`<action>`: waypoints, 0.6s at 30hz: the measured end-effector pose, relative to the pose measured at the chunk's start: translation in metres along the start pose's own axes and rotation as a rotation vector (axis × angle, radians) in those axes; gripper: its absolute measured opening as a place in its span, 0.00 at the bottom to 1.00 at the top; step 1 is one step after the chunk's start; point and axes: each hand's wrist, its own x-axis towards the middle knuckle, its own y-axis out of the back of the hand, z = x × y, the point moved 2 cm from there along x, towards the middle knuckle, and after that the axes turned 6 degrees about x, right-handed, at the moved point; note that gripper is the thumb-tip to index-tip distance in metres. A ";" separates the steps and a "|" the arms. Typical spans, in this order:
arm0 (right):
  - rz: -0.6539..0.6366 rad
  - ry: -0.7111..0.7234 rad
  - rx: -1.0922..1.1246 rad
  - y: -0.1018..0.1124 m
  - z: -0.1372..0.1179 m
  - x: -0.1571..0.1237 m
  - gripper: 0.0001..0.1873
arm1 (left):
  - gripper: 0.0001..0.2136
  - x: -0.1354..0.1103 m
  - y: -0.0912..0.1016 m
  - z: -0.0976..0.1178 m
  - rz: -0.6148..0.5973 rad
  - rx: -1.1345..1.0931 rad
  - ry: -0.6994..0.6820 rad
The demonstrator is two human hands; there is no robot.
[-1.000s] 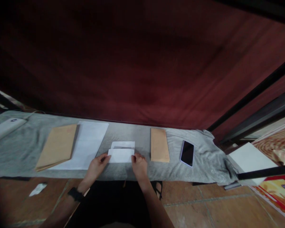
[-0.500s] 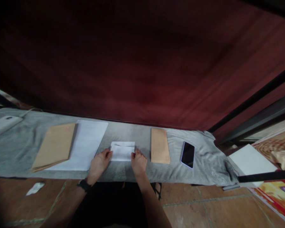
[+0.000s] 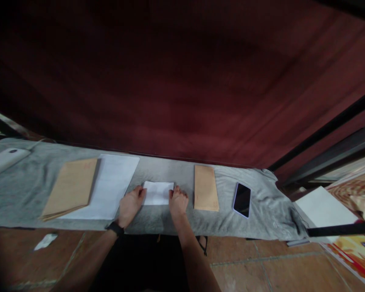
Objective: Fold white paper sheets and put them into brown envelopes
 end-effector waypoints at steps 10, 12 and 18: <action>0.076 0.157 0.078 0.002 -0.005 -0.005 0.20 | 0.20 -0.003 -0.009 0.003 0.039 0.024 -0.041; 0.070 0.253 0.119 -0.002 -0.008 -0.009 0.22 | 0.20 -0.002 -0.011 0.002 0.039 0.011 -0.049; 0.033 0.356 0.107 -0.022 -0.011 -0.021 0.25 | 0.20 0.000 -0.014 0.001 0.050 0.013 -0.064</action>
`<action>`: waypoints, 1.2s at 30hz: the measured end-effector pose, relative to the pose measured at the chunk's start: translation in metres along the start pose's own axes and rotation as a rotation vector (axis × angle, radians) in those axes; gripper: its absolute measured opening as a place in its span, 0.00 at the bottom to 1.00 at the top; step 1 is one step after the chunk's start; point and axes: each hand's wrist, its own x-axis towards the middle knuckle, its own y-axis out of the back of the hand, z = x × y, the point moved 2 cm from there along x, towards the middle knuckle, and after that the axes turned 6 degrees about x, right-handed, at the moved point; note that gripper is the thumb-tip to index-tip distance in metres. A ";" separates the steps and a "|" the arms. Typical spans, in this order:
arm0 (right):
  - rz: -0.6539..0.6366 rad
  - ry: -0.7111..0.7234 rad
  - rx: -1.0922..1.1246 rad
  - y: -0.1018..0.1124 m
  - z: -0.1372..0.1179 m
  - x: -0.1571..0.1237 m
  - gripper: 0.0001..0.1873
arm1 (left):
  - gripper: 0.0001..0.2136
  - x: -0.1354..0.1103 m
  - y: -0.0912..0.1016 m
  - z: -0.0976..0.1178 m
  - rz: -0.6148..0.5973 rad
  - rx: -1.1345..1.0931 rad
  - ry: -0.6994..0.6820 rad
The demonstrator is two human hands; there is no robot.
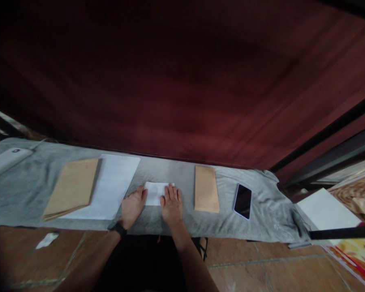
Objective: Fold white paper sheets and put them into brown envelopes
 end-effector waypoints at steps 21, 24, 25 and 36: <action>-0.061 0.028 -0.054 -0.001 0.000 -0.003 0.28 | 0.25 -0.027 -0.036 0.034 0.200 -0.139 -0.395; -0.060 0.023 -0.052 0.001 0.000 -0.003 0.27 | 0.27 -0.024 -0.036 0.028 0.191 -0.123 -0.357; -0.055 0.017 -0.055 0.001 0.001 -0.003 0.27 | 0.27 -0.024 -0.035 0.024 0.190 -0.122 -0.341; -0.034 -0.015 -0.074 0.006 0.001 -0.006 0.28 | 0.27 -0.047 -0.035 -0.006 0.215 -0.102 -0.303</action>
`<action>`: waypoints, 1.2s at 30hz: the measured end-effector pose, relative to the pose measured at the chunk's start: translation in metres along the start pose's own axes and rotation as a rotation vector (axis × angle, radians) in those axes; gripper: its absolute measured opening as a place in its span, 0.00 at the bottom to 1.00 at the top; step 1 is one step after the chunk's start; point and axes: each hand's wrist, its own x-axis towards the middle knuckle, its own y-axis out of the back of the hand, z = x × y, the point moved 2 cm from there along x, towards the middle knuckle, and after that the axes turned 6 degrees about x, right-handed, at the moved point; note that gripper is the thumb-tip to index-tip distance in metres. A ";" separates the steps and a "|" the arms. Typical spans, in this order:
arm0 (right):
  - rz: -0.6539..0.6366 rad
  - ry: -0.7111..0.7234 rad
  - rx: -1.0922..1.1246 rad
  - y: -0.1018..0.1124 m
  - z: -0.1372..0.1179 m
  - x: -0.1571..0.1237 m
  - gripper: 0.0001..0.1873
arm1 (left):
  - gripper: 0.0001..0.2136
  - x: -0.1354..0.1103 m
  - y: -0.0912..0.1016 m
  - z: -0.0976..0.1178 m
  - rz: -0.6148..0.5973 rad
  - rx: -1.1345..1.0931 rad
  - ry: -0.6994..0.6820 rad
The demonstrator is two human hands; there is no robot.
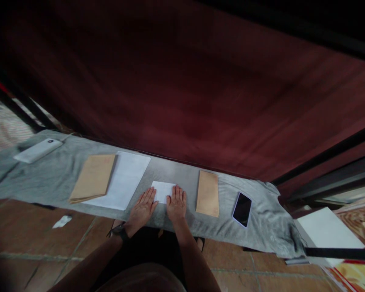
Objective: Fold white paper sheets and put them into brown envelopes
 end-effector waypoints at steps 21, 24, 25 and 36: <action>0.018 0.035 0.037 -0.011 -0.009 0.002 0.28 | 0.27 -0.005 -0.009 -0.004 0.120 -0.019 -0.002; 0.040 0.005 0.024 -0.009 -0.003 -0.002 0.29 | 0.28 -0.008 -0.009 -0.006 0.105 0.008 0.017; 0.047 -0.002 0.022 -0.009 -0.001 -0.004 0.29 | 0.28 -0.008 -0.008 -0.006 0.103 0.019 0.029; -0.049 -0.037 -0.012 -0.004 0.005 -0.010 0.29 | 0.27 0.040 -0.015 0.055 -0.041 -0.023 -0.141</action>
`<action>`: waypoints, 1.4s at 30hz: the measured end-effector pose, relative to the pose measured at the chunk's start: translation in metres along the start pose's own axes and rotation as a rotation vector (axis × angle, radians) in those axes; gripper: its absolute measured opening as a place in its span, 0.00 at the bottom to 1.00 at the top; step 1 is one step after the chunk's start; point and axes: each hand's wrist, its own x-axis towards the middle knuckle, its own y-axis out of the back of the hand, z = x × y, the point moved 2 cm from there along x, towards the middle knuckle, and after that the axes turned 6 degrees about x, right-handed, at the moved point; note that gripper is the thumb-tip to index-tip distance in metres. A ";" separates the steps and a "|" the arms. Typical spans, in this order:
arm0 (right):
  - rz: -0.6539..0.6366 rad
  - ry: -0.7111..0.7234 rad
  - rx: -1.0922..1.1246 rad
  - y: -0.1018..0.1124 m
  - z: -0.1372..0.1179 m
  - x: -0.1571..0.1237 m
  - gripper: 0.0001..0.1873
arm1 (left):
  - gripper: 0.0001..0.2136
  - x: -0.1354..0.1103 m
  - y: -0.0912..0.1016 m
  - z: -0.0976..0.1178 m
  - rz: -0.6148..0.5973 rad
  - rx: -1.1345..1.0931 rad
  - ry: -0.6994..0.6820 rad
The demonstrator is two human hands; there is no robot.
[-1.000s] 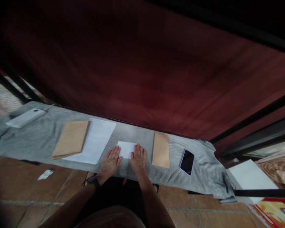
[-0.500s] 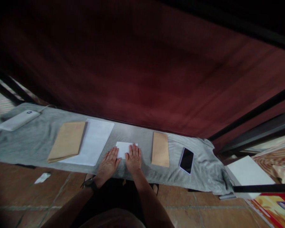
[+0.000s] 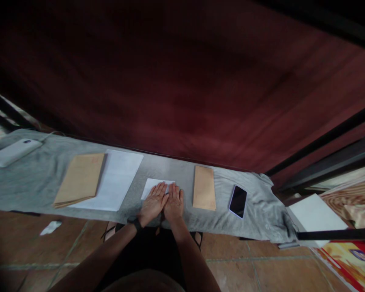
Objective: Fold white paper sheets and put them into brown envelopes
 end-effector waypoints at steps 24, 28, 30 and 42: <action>-0.055 0.138 0.168 -0.007 -0.048 0.025 0.26 | 0.29 -0.024 -0.007 -0.052 0.025 0.114 0.103; -0.032 0.129 0.111 -0.013 -0.046 0.022 0.26 | 0.30 -0.025 -0.007 -0.052 0.018 0.090 0.100; -0.005 0.119 0.102 -0.013 -0.038 0.020 0.27 | 0.29 -0.024 -0.005 -0.050 0.038 0.069 0.105; -0.012 0.014 0.017 0.006 0.012 0.005 0.28 | 0.29 -0.023 -0.001 -0.045 0.079 0.042 0.141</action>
